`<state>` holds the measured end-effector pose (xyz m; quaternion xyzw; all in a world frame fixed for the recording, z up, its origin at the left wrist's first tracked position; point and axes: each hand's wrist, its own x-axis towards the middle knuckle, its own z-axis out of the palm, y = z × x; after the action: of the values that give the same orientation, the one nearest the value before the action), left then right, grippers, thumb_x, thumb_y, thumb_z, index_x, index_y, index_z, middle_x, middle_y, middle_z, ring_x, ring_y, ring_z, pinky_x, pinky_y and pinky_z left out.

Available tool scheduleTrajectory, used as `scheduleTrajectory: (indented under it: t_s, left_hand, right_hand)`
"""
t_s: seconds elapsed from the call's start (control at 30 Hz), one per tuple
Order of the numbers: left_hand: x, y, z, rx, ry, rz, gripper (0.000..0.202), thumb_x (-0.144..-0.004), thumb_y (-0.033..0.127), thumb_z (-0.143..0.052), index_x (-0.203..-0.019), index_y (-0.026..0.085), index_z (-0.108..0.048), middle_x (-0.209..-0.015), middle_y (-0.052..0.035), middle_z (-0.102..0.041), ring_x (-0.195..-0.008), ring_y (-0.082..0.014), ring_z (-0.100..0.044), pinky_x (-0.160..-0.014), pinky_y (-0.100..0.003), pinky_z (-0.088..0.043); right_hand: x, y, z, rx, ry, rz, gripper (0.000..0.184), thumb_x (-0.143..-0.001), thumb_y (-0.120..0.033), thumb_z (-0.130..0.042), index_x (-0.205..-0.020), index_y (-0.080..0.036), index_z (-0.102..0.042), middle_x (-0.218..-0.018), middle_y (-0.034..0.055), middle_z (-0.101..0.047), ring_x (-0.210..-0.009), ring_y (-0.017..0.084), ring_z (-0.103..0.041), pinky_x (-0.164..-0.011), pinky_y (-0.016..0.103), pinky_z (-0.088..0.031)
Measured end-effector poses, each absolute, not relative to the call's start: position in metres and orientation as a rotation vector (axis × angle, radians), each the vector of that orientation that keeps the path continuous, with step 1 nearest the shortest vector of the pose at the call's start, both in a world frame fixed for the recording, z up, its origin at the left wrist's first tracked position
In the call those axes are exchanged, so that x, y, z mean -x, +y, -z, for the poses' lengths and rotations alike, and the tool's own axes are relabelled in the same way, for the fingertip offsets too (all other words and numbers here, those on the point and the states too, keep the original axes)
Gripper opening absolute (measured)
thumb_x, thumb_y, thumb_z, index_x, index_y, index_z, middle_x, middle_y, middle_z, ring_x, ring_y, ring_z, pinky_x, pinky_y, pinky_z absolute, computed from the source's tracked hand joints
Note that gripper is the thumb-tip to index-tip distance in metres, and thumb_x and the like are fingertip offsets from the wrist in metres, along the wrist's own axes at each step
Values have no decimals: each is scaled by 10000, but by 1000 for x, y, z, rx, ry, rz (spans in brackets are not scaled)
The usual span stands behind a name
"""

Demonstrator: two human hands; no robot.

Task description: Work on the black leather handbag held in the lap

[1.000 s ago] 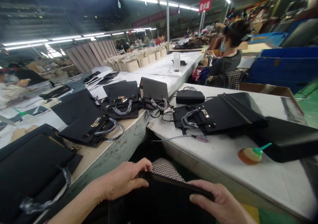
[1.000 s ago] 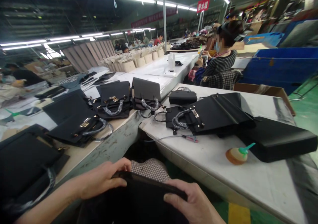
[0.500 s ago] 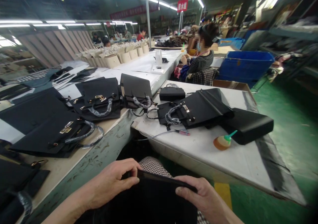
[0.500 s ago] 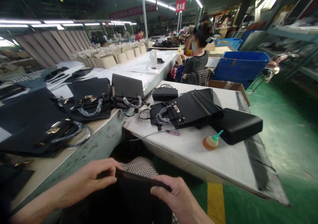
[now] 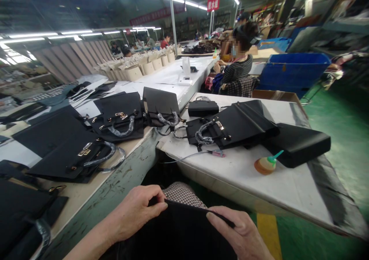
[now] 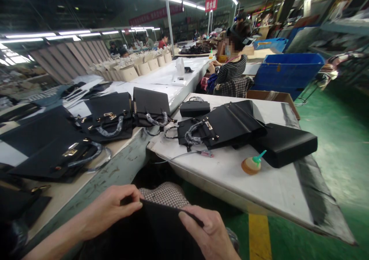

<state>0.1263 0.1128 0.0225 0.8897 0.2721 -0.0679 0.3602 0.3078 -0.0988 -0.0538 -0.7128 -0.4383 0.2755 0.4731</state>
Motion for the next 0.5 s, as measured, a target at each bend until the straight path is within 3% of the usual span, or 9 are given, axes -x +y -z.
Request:
scheduleTrajectory:
  t_s: [0.2,0.4,0.5]
  left_hand:
    - [-128,112,-26,-2286,732,185,152,-865,268,-575,-747,187,-624,-745,41,-652,-719,-132,-583,-680,-231,-373]
    - [-130,115,-20,-2274,756,186,168,-857,302,-591,-745,185,-633,-721,39,-646,-705,-141,-574,-666,-238,-373]
    - [-133,115,-19,-2276,759,181,173,-859,305,-590,-742,183,-631,-733,35,-657,-712,-144,-581,-670,-240,-376]
  right_hand:
    - [-304,-100,67,1755,-1124,-437,214,-913,-382,-603,-897,-247,-767,-844,0,-779,-756,195,-724,-731,232,-566]
    - [-324,-95,48,1802,-1244,-831,295,-973,-426,-532,-910,-238,-751,-840,-21,-756,-769,178,-703,-708,232,-532]
    - [-331,-90,35,1841,-1457,-776,178,-963,-343,-587,-1030,-265,-732,-977,-20,-754,-901,189,-698,-810,256,-518]
